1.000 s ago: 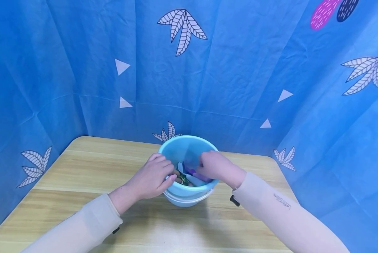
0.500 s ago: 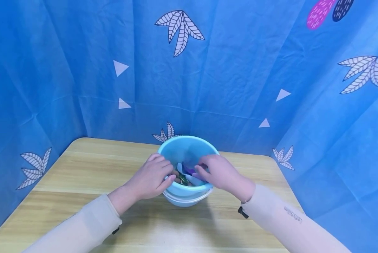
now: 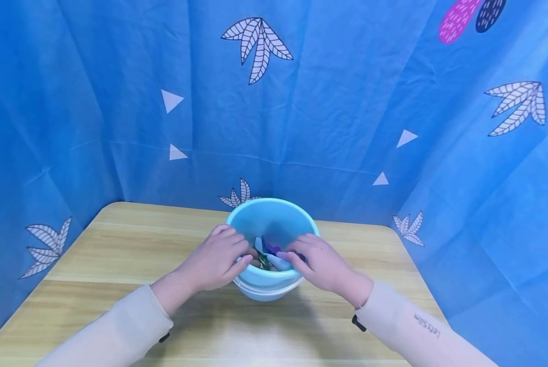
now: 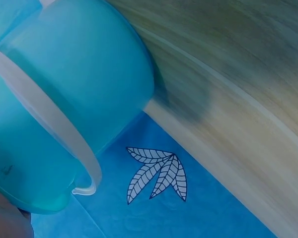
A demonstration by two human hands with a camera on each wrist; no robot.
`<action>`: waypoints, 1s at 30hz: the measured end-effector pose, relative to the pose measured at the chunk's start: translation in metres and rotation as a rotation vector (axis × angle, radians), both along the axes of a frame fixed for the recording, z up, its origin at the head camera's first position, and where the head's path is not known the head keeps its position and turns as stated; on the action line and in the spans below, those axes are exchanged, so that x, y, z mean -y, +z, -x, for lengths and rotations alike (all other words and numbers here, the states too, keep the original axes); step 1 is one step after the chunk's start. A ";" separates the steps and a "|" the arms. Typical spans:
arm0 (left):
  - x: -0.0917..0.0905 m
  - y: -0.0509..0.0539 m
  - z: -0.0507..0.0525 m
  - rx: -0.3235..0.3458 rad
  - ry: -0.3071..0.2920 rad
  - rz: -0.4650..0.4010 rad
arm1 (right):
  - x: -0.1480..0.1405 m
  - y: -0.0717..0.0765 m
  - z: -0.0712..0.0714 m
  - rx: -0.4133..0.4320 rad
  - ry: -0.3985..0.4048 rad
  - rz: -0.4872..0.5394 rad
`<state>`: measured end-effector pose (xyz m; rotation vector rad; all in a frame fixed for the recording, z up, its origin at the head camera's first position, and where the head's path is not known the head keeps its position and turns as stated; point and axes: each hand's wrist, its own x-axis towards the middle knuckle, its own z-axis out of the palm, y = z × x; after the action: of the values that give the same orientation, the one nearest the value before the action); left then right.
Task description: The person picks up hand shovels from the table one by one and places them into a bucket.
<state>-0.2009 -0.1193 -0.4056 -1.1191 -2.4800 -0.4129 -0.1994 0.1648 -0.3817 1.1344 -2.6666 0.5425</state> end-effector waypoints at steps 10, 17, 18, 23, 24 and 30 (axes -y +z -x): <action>0.000 0.002 0.000 0.004 -0.005 0.004 | -0.001 -0.002 0.001 -0.014 -0.001 0.023; -0.001 0.002 0.000 0.017 -0.003 -0.020 | -0.002 0.001 0.002 -0.006 0.010 0.003; -0.001 0.002 -0.001 0.017 -0.002 -0.023 | -0.003 0.002 0.002 -0.002 0.015 0.001; -0.002 0.004 -0.001 0.029 0.009 -0.040 | -0.004 0.008 0.002 0.031 0.033 -0.008; -0.002 0.005 -0.001 0.034 0.012 -0.041 | -0.004 0.009 0.003 0.038 0.035 -0.011; 0.000 0.010 -0.003 0.077 0.015 -0.063 | -0.007 0.016 0.003 0.059 0.051 -0.030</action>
<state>-0.1979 -0.1195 -0.3953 -1.0783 -2.5214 -0.5354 -0.2028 0.1714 -0.3655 1.2156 -2.7107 0.5550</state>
